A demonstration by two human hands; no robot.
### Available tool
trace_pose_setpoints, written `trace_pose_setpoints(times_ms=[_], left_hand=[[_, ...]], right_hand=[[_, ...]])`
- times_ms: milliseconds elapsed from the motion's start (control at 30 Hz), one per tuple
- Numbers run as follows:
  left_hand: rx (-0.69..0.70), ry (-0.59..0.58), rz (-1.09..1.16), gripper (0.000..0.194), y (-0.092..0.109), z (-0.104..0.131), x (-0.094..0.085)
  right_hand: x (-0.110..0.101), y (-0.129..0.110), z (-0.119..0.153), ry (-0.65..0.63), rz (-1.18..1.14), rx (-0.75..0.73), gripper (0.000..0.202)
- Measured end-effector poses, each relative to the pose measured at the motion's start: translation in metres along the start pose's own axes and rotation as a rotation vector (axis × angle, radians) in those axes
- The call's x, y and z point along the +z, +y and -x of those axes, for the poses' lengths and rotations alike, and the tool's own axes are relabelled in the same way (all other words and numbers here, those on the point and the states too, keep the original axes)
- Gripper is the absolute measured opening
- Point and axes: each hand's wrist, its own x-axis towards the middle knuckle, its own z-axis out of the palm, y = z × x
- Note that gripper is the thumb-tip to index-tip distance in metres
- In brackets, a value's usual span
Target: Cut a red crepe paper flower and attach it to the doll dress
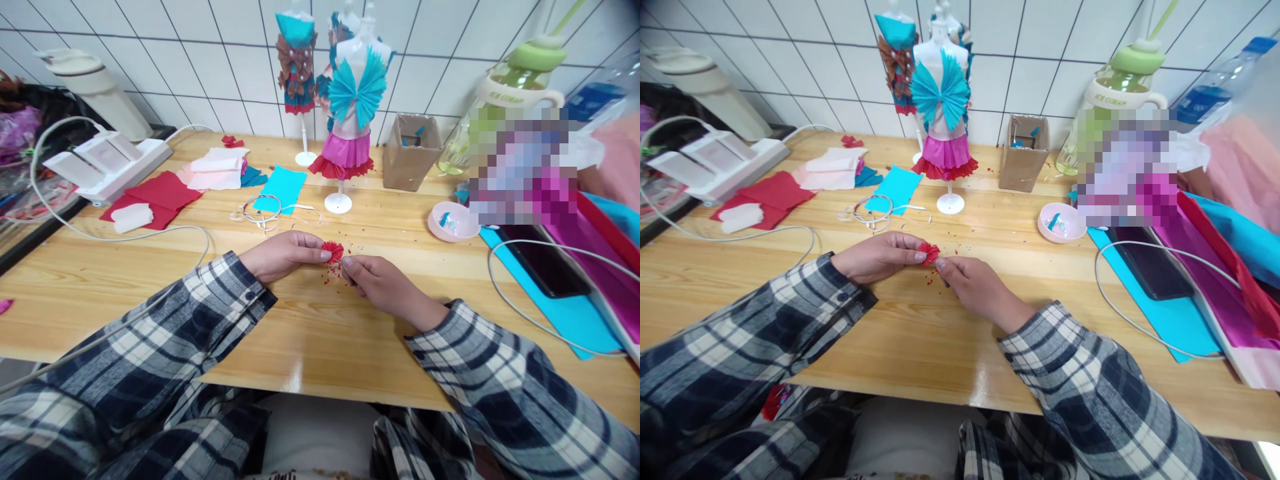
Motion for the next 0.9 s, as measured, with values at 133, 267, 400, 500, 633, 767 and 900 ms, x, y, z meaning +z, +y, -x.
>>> trace_pose_setpoints(times_ms=[133, 267, 400, 500, 633, 767, 900], left_hand=[[0.002, 0.004, 0.016, 0.019, 0.0007, 0.0003, 0.0011], [0.015, 0.010, 0.031, 0.018, 0.0005, -0.0003, 0.0009], [0.012, 0.019, 0.035, 0.019, 0.0005, -0.0006, 0.0008], [0.008, 0.016, 0.033, 0.019, 0.0007, -0.0003, 0.0009], [0.009, 0.006, 0.028, 0.020, 0.0003, -0.0002, 0.0007], [0.009, 0.024, 0.030, 0.021, 0.0002, -0.0006, 0.0011], [0.005, 0.030, 0.023, 0.020, 0.0010, -0.0005, 0.0017]], right_hand=[[0.0013, 0.0011, 0.0003, 0.010, -0.070, 0.050, 0.046], [0.0018, 0.0014, 0.0008, 0.024, -0.106, 0.080, 0.047], [0.0019, 0.0012, 0.0006, 0.030, -0.094, 0.087, 0.047], [0.0017, 0.0009, 0.0003, 0.029, -0.080, 0.071, 0.047], [0.0014, 0.0004, 0.0006, 0.016, -0.102, 0.079, 0.047], [0.0016, -0.0003, 0.0008, 0.010, -0.092, 0.080, 0.048], [0.0008, -0.0013, 0.0003, 0.005, -0.045, 0.054, 0.047]])
